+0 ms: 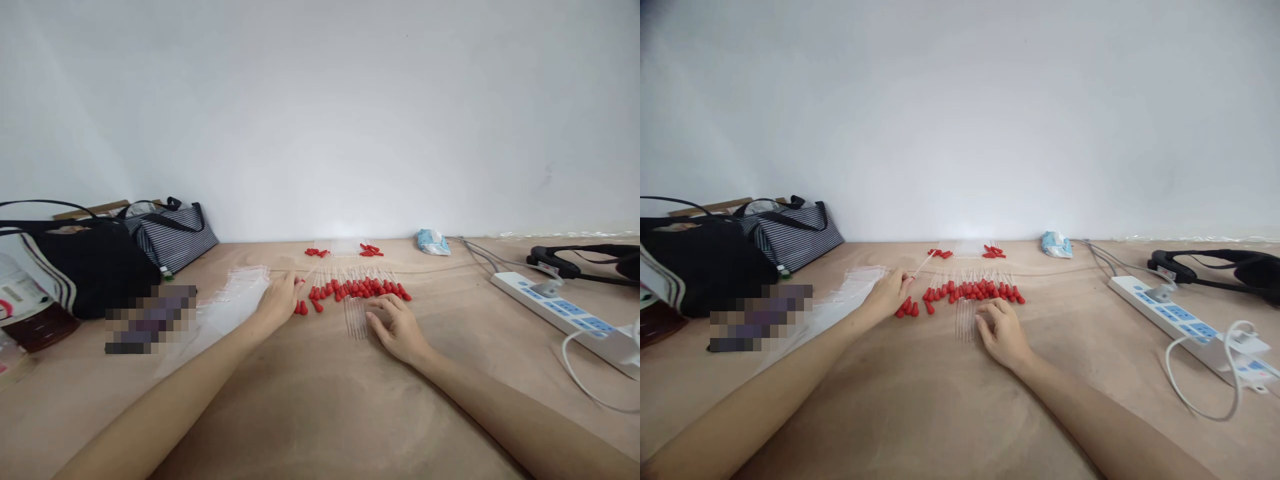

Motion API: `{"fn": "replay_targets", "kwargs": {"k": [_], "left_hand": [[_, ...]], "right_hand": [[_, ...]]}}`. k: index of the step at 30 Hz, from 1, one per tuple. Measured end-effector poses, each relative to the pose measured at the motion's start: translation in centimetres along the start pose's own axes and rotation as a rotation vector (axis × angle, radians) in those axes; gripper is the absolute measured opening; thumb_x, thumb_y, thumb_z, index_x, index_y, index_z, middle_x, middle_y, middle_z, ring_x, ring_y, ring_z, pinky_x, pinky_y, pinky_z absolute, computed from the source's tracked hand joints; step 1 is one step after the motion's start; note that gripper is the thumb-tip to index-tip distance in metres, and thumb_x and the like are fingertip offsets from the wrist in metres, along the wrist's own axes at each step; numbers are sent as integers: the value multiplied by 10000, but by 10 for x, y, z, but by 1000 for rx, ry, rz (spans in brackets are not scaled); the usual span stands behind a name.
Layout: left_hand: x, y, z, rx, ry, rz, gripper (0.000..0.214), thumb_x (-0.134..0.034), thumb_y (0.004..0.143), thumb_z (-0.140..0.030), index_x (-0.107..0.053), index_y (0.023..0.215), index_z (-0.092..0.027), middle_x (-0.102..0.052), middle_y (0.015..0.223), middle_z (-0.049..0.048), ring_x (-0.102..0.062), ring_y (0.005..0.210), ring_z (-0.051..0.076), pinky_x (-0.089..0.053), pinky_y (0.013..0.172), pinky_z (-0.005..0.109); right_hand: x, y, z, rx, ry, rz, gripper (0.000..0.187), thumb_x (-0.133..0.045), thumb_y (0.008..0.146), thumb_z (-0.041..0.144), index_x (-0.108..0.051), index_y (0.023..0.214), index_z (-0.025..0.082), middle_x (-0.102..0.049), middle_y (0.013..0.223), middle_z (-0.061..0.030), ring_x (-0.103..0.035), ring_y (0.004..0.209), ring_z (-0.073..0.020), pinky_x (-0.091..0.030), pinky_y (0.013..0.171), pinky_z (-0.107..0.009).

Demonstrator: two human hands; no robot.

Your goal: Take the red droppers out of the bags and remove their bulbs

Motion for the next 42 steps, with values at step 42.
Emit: {"fn": "replay_targets", "kwargs": {"k": [42], "left_hand": [[-27, -99, -51, -1040, 6, -239, 201, -419, 858, -181, -615, 813, -193, -685, 799, 22, -582, 974, 176, -340, 962, 430]], "right_hand": [[-10, -11, 62, 452, -33, 123, 212, -447, 809, 150, -598, 933, 233, -684, 737, -26, -490, 1090, -189, -183, 963, -491]]}}
Point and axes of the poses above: each hand's wrist, its own y-axis towards the middle knuckle, its own x-axis out of the back of the hand, z = x × y, the point moved 7 cm from there along y, towards the middle knuckle
